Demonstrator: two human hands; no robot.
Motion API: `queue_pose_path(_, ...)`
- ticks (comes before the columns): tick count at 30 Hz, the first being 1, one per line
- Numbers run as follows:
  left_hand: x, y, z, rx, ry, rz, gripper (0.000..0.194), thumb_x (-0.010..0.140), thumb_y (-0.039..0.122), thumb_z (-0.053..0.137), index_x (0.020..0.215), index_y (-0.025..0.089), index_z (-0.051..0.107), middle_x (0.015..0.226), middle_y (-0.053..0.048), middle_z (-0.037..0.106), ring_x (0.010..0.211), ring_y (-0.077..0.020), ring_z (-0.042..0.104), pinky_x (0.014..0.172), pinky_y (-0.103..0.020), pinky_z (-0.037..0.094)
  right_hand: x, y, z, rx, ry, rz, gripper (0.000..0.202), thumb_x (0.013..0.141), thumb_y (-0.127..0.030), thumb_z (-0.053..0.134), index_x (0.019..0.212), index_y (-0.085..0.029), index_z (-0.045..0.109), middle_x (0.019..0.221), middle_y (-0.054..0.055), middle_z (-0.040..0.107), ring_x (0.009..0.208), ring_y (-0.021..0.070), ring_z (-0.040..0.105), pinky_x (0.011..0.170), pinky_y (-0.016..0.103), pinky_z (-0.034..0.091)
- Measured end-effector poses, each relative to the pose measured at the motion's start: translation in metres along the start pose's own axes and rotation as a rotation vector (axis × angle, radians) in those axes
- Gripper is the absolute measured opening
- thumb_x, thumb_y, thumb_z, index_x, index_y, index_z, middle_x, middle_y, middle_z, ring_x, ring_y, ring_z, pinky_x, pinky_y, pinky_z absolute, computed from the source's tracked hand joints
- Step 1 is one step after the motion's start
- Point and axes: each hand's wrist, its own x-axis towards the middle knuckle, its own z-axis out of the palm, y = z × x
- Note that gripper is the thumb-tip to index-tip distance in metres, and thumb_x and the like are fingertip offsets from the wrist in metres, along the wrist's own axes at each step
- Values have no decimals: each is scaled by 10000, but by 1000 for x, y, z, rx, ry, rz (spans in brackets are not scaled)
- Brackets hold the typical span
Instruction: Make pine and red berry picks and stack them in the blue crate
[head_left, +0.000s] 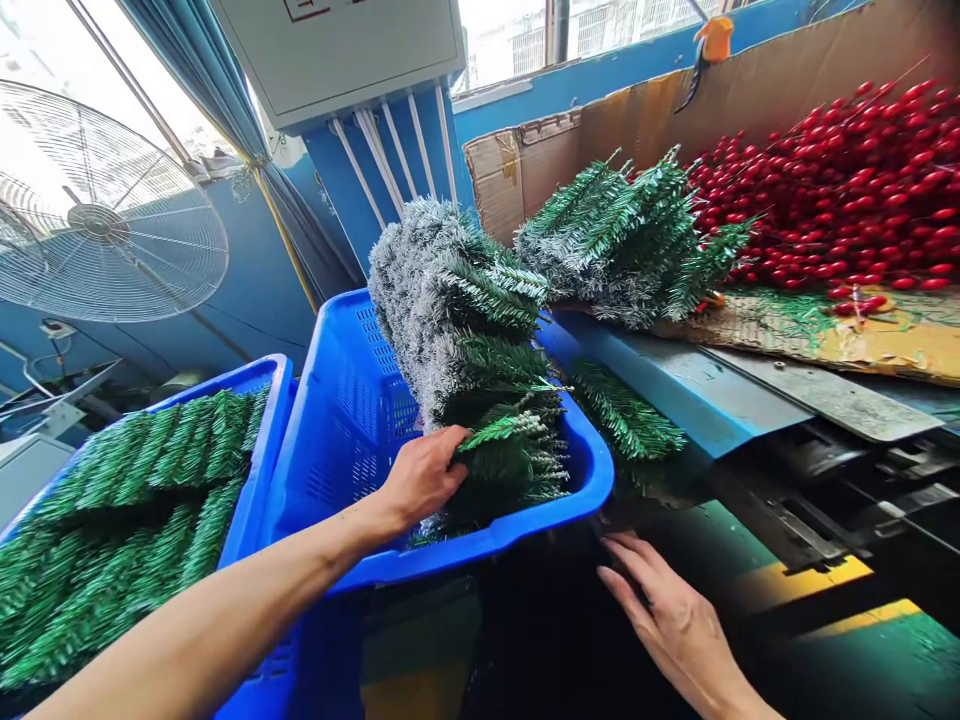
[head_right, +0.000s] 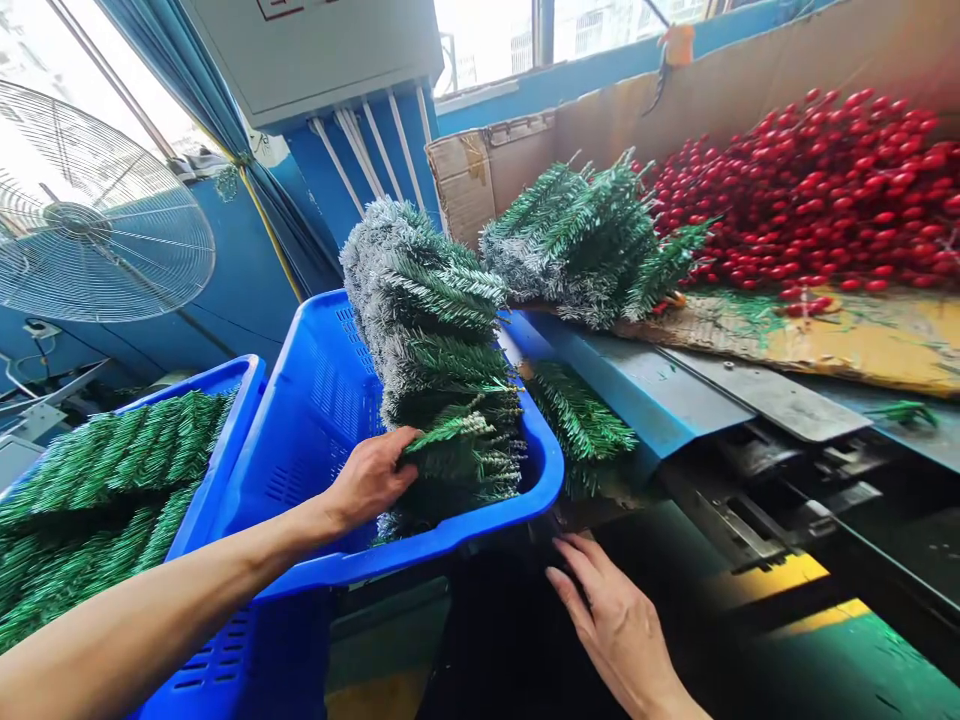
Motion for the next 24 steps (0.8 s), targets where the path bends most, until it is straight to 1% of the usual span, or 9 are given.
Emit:
queue_pose_path(3,1,-5,-5,-75,33,-42,315,711,112,447,984,180,589,803,-19,650,712,-175,575,663,-274,431,4,-6,-6,33,74,-75,236,979,-359,451,1140,-245,580,1121,51,624,972,222,644,796,345,581)
queue_pose_path(5,0,-7,-9,-145,31,-49,289,698,110,444,927,177,606,751,0,642,667,-156,559,616,-254,422,13,-20,-17,105,151,-145,200,976,-273,464,1132,-233,582,1069,57,633,951,204,644,819,330,568)
queue_pose_path(8,-1,-9,-12,-397,31,-69,302,669,105,455,916,154,622,744,0,639,676,-152,554,612,-244,426,38,-56,-38,159,240,-342,271,938,-139,523,1194,-208,573,1060,71,635,960,197,624,843,334,541)
queue_pose_path(12,-1,-8,-14,-695,3,-133,340,635,105,475,943,126,619,716,0,617,670,-153,543,615,-249,432,80,-104,-52,-18,249,-567,303,930,-72,510,1218,-138,576,1143,114,626,1050,235,577,887,395,488)
queue_pose_path(14,-2,-7,-15,-786,-35,-139,351,631,101,469,952,122,607,713,5,603,665,-147,535,611,-244,430,95,-115,-50,-134,279,-587,304,946,-53,454,1219,-104,578,1211,142,596,1091,256,550,895,415,462)
queue_pose_path(16,-3,-6,-16,-872,-91,-118,366,631,96,456,969,124,594,737,6,603,669,-141,532,607,-238,426,106,-116,-45,-238,325,-546,308,956,-50,421,1219,-86,578,1248,154,575,1108,275,531,893,425,439)
queue_pose_path(18,-5,-5,-17,-924,-126,-97,398,637,91,436,1007,126,578,778,1,614,686,-140,538,612,-238,429,114,-110,-39,-313,367,-488,275,962,-76,432,1175,-97,605,1176,131,617,1081,278,533,910,443,405)
queue_pose_path(21,-9,-2,-14,-806,-83,-54,419,656,102,455,1060,136,564,852,-12,635,738,-152,555,657,-253,445,122,-100,-31,-364,340,-454,185,938,-107,499,1007,-147,666,931,65,662,965,251,552,941,453,363)
queue_pose_path(24,-11,-1,-7,-448,-18,39,341,681,173,572,1021,162,601,896,-21,642,791,-175,558,716,-277,443,129,-96,-29,-419,151,-418,130,895,-111,563,913,-171,677,869,49,634,881,230,541,888,405,386)
